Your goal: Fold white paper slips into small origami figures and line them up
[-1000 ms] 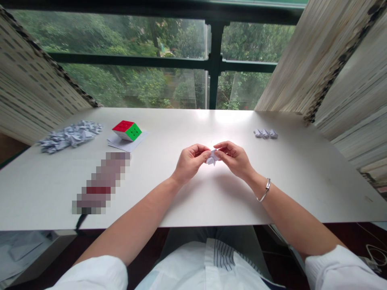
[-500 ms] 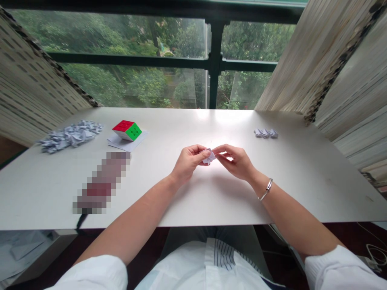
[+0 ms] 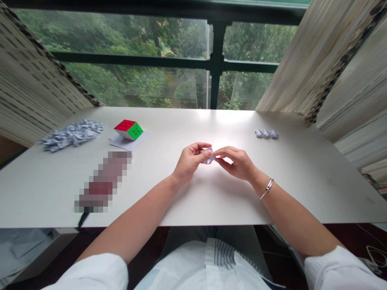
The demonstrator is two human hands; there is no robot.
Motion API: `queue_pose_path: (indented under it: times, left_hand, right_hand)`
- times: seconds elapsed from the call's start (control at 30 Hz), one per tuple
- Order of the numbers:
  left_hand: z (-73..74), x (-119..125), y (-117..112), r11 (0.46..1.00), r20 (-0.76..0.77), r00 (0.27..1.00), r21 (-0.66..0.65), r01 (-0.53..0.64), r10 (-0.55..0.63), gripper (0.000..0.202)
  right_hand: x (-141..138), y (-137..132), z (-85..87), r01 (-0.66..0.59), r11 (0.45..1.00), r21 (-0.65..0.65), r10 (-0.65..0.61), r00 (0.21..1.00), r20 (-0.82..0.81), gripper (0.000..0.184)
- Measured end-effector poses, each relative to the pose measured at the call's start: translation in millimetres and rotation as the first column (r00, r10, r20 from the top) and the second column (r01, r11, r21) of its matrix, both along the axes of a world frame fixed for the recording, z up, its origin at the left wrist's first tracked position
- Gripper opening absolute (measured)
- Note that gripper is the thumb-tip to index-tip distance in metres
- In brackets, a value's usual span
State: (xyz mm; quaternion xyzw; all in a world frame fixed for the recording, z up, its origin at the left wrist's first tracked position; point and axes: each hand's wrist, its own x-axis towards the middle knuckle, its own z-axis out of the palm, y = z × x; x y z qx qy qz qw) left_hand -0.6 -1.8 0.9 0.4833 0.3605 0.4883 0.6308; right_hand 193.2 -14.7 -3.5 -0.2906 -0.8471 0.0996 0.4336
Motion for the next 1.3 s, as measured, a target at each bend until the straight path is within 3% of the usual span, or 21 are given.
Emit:
queue_pose_path:
  times: [0.23, 0.63, 0.93, 1.07, 1.2, 1.3]
  left_hand:
    - [0.2, -1.5, 0.2, 0.995, 0.053, 0.994, -0.043, 0.093, -0.091, 0.042]
    - [-5.0, 3.1, -2.1, 0.992, -0.097, 0.995, 0.124, -0.013, 0.025, 0.031]
    - [-7.0, 3.6, -1.5, 0.997, -0.077, 0.997, 0.077, -0.013, 0.019, 0.036]
    - [-8.9, 5.6, -1.8, 0.997, -0.046, 0.998, 0.076, -0.03, 0.034, 0.036]
    - [-10.3, 9.0, -3.5, 0.99, -0.011, 0.997, 0.121, -0.072, 0.073, 0.033]
    - [-11.6, 10.2, -4.9, 0.982, -0.025, 0.996, 0.17, -0.086, 0.091, 0.029]
  right_hand:
    - [2.7, 0.6, 3.9, -0.062, 0.998, -0.031, 0.061, 0.997, -0.038, 0.019]
    - [-0.3, -3.5, 2.4, -0.015, 0.983, -0.184, 0.0, 0.996, -0.085, 0.019]
    - [4.4, -1.0, 2.5, 0.106, 0.992, 0.063, -0.111, 0.99, 0.089, 0.012]
    - [3.0, -3.2, 4.1, 0.132, 0.987, 0.086, -0.143, 0.98, 0.14, 0.013]
    - [-8.0, -5.6, 2.2, 0.149, 0.982, -0.114, -0.159, 0.984, -0.086, 0.007]
    - [-16.5, -4.9, -1.0, 0.128, 0.91, -0.395, -0.248, 0.93, -0.27, 0.007]
